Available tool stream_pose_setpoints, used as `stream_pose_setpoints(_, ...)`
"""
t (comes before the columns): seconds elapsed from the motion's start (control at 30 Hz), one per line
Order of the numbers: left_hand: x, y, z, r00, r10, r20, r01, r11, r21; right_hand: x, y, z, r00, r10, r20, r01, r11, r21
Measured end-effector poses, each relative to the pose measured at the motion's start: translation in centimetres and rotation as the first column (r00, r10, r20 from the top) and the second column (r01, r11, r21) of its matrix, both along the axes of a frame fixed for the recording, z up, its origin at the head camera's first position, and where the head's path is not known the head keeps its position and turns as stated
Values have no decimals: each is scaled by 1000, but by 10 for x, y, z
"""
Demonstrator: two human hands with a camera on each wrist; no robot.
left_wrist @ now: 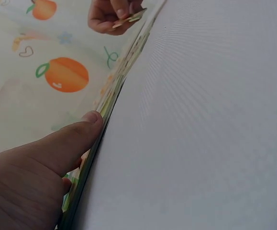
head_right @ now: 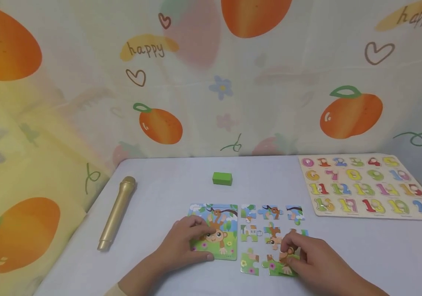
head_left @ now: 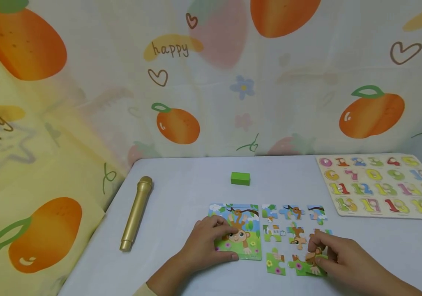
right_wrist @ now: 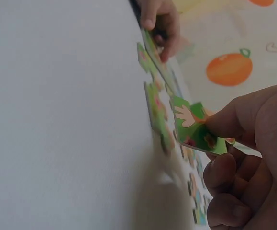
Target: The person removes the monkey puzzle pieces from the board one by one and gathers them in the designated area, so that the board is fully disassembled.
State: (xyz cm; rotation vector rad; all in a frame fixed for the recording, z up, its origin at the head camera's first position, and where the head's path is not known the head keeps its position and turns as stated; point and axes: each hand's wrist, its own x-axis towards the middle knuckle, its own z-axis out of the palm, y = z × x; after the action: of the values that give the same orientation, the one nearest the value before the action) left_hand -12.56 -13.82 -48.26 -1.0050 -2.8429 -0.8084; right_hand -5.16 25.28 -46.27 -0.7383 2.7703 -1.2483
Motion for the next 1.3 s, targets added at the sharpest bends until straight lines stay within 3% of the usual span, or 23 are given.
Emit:
stream_pose_setpoints(0.27, 1, -3, 1, 1000, 12, 9, -12, 1000, -2, 5, 18, -1, 992, -13, 125, 6, 999, 52)
stream_pose_setpoints(0.43, 4, -6, 1, 1000, 18, 10, -18, 1000, -2, 5, 20, -3, 988, -47, 144, 32, 994, 103)
stream_pose_setpoints(0.57, 4, -6, 1, 1000, 12, 8, -13, 1000, 6, 6, 19, -5, 990, -88, 107, 70, 984, 167)
stream_pose_setpoints(0.77, 3, -5, 1, 1000, 4, 0, -4, 1000, 15, 8, 24, -10, 993, -103, -64, 114, 973, 200)
stream_pose_setpoints(0.97, 4, -3, 2, 1000, 4, 2, -4, 1000, -3, 8, 27, -7, 991, -122, 47, 106, 963, 248)
stream_pose_setpoints(1.17, 4, -4, 0, 1000, -6, -21, 6, 1000, -30, 11, 27, -15, 988, -145, -48, 152, 947, 282)
stream_pose_setpoints(1.3, 6, -5, 2, 1000, -16, -24, 14, 998, -56, 12, 29, -19, 988, -138, -63, 151, 943, 295)
